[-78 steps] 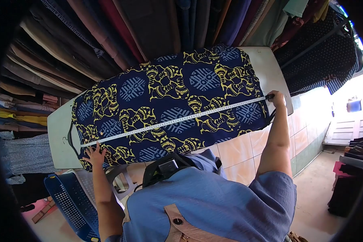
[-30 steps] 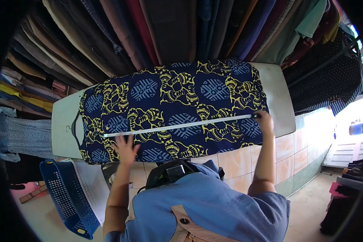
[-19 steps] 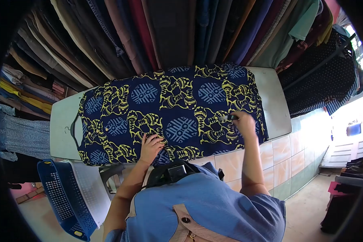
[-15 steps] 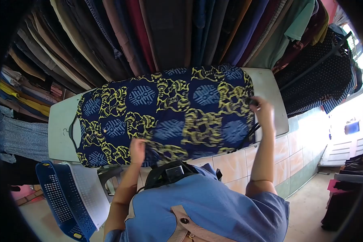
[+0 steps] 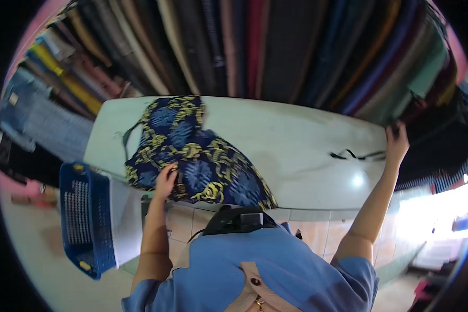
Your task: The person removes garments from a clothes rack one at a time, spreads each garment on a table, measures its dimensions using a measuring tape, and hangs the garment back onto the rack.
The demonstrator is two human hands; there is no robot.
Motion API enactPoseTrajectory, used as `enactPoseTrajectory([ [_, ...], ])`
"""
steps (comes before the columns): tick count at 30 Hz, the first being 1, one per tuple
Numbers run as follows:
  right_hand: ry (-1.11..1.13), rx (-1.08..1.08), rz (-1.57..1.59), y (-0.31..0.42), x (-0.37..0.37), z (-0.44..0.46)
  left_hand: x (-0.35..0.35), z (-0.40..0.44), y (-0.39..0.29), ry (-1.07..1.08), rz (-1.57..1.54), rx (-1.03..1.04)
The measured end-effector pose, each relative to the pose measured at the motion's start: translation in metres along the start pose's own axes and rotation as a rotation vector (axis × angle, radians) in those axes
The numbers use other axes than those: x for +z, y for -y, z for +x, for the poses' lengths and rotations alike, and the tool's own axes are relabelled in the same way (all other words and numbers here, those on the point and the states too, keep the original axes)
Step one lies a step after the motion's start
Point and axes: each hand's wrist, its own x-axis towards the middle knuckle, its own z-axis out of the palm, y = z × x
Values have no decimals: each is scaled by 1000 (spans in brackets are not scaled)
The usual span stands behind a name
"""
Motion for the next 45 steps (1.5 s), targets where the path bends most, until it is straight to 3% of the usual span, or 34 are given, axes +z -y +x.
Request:
enactPoseTrajectory([
  [1,52,-78,-38,-21,32,-23,-1,2,-2,-50,-40,-85],
  [3,217,-37,-51,-38,83,-79,-14,11,19,-133,-83,-177],
  [4,328,136,-127,-34,101,-108,-21,16,32,-242,-25,-139],
  [6,317,237,-162,-47,141,-162,-36,27,60,-440,117,-60],
  [9,529,277,-326,-37,157,-222,-72,45,105,-570,331,-281],
  [12,455,245,-505,8,147,-249,-97,57,144,-517,539,-510],
  [15,459,274,-424,40,127,-264,-112,72,163,-422,514,-611],
  [21,469,299,-320,55,94,-314,-119,107,180,-233,620,-649],
  [24,481,380,-268,58,84,-342,-110,119,193,-270,585,-721],
  [26,495,411,-283,60,68,-358,-106,112,184,-275,534,-671],
  [29,475,492,-201,57,37,-382,-96,99,152,-484,399,-60],
  [30,457,516,-211,53,23,-390,-96,97,130,-468,391,-34],
  [33,371,586,-241,36,-21,-417,-97,90,65,-368,347,371],
  [34,337,606,-222,31,-36,-426,-99,91,41,-253,326,318],
  [36,272,644,-214,28,-61,-430,-93,99,-6,-188,176,581],
  [37,226,651,-132,31,-68,-424,-85,105,-34,-173,159,607],
  [39,104,638,-18,30,-105,-421,-43,103,-130,-50,30,955],
  [40,54,594,28,26,-115,-415,-22,96,-168,-26,10,988],
  [42,-11,502,101,41,-145,-391,21,67,-237,249,-147,1021],
  [45,-69,292,-34,68,-185,-356,79,16,-324,533,-210,1090],
])
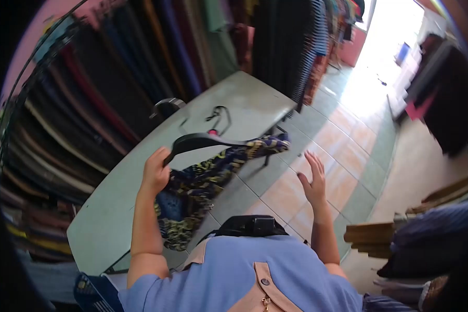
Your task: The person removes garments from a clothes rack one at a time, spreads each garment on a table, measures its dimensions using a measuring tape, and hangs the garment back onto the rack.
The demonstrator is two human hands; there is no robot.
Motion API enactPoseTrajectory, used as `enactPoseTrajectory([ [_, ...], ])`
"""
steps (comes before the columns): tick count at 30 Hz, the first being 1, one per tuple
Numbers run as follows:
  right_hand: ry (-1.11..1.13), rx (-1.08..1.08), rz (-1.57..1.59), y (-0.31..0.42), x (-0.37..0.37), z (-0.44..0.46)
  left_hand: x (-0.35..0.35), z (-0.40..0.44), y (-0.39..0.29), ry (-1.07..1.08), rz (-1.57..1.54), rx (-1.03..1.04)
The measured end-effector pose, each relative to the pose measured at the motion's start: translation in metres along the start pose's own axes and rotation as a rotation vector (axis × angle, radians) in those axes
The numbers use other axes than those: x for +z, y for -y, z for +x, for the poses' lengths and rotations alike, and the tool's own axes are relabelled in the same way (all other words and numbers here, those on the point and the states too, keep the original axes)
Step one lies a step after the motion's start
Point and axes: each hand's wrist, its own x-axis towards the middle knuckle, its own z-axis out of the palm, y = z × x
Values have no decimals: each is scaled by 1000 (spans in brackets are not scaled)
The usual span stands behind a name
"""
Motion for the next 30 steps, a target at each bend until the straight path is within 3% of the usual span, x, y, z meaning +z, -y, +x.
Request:
enactPoseTrajectory([
  [3,-69,-118,-190,34,-39,28,54,58,-58,215,-63,100],
  [5,-85,-154,-145,21,-59,36,82,84,-84,255,-65,138],
  [7,328,204,-116,0,-77,34,107,109,-105,261,0,215],
  [8,163,58,-130,-10,-81,31,117,122,-109,313,8,219],
  [11,-11,123,-79,-31,-110,36,140,151,-123,343,-176,205],
  [12,-37,177,-53,-36,-123,41,159,163,-111,247,-105,353],
  [13,-49,185,-65,-44,-135,46,173,175,-101,253,-117,366],
  [15,-68,256,-126,-63,-154,59,201,201,-83,791,-285,-25],
  [16,-59,257,-165,-75,-160,67,222,207,-78,718,-371,112],
  [20,-66,214,-224,-108,-173,112,284,253,-85,511,-390,271],
  [25,51,264,-354,-147,-189,182,339,325,-94,438,-426,232],
  [27,59,216,-353,-162,-195,211,357,356,-103,379,-339,404],
  [30,44,249,-259,-176,-208,247,374,404,-116,410,-359,381],
])
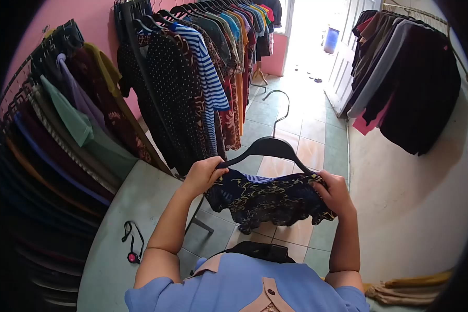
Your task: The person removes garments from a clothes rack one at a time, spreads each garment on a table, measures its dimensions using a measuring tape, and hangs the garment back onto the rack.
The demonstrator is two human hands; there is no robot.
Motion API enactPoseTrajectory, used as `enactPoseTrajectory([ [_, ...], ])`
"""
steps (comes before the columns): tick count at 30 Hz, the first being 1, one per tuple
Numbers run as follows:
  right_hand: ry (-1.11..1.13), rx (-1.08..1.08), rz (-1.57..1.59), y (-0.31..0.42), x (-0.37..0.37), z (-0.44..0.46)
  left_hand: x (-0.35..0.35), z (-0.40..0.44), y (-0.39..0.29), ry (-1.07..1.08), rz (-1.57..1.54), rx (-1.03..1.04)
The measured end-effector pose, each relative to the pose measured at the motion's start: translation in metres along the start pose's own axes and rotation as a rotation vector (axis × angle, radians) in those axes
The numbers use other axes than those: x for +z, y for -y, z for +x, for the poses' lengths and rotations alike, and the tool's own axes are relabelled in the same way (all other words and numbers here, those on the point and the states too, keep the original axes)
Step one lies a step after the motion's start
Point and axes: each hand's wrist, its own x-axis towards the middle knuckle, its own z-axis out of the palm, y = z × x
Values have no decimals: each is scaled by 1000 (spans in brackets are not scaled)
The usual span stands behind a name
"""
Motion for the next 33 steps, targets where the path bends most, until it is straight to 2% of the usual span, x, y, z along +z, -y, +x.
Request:
enactPoseTrajectory([
  [3,124,58,27,-30,-15,30,-6,41,9,-42,8,29],
  [4,259,315,77,-35,-26,42,-6,54,12,-70,4,37],
  [5,266,310,85,-48,-28,53,-5,65,16,-71,13,29],
  [7,-47,-69,4,-75,-31,81,0,91,23,-124,1,17],
  [8,-175,-172,-167,-71,-33,101,4,103,26,-177,26,42],
  [9,-167,-186,-158,-76,-29,119,7,113,25,-188,35,30],
  [11,-556,-300,-130,-92,-21,151,16,138,21,-252,141,-20],
  [12,-450,-136,137,-104,-16,162,23,151,21,-301,141,-35],
  [13,-262,-88,249,-112,-16,178,33,166,20,-319,148,-39],
  [15,-501,-475,13,-120,-8,221,48,194,18,-340,187,-109],
  [17,-533,-510,-65,-136,-16,261,56,223,16,-354,232,-111],
  [19,-374,-379,-173,-166,-19,301,59,248,14,-297,248,-95],
  [20,-110,-364,-86,-190,-25,317,60,258,12,-304,272,-110],
  [21,241,-212,226,-209,-28,331,60,266,15,-324,298,-128],
  [23,616,-222,431,-220,-41,349,59,275,22,-292,269,-212],
  [25,803,-167,481,-224,-49,363,64,285,46,-330,281,-169],
  [26,834,-107,542,-228,-51,370,64,290,58,-309,139,-118],
  [27,778,-139,604,-239,-48,376,65,292,70,-286,-6,-67],
  [29,673,-89,682,-248,-40,386,59,302,92,-263,-343,-148],
  [31,659,95,752,-239,-39,399,49,313,117,-337,-479,-197],
  [33,664,117,842,-236,-29,410,39,319,148,-345,-698,-337],
])
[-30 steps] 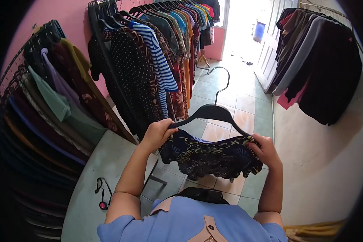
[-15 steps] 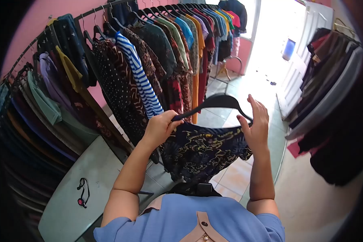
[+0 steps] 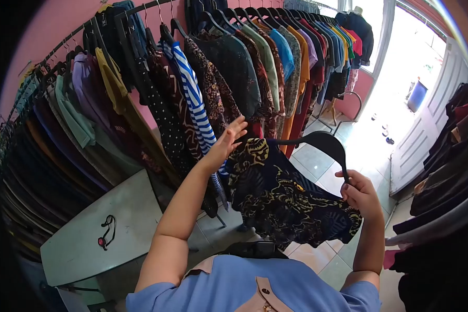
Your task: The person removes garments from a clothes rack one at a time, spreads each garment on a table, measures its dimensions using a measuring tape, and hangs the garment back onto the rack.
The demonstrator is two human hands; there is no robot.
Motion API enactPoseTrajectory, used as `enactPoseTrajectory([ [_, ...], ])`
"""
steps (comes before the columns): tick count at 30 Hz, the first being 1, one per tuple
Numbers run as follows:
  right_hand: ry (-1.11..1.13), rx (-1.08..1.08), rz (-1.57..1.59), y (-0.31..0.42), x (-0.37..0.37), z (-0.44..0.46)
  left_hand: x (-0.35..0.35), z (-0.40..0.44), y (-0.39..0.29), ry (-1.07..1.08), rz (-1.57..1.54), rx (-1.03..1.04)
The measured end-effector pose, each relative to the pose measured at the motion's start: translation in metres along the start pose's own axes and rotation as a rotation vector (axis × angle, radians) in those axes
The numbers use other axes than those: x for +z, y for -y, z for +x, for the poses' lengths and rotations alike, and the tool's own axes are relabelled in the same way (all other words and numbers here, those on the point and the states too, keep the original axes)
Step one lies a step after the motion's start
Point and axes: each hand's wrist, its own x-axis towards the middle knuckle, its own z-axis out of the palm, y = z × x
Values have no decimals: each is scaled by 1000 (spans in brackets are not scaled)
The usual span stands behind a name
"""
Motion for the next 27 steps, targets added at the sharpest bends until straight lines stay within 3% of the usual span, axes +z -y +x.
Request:
enactPoseTrajectory([
  [2,-7,46,25,8,12,18,-25,11,30,-52,-105,10],
  [4,35,93,-33,13,24,40,-52,13,71,-476,23,-88],
  [8,134,46,-75,13,44,91,-55,-11,68,-444,40,10],
  [14,331,-11,198,24,76,172,-49,-75,60,-440,89,129],
  [16,396,-58,248,33,91,204,-53,-106,67,-153,69,-109],
  [18,469,-104,300,49,107,234,-55,-140,89,-85,148,-287],
  [22,511,-307,249,92,136,307,-50,-238,158,-373,345,-600],
  [24,544,-386,290,116,148,343,-30,-295,192,-708,72,-818],
  [25,516,-428,282,129,155,354,-28,-358,254,-731,78,-809],
  [26,483,-470,274,141,160,365,-32,-410,302,-713,422,-701],
  [27,499,-482,276,151,165,381,-50,-425,283,-731,427,-693],
])
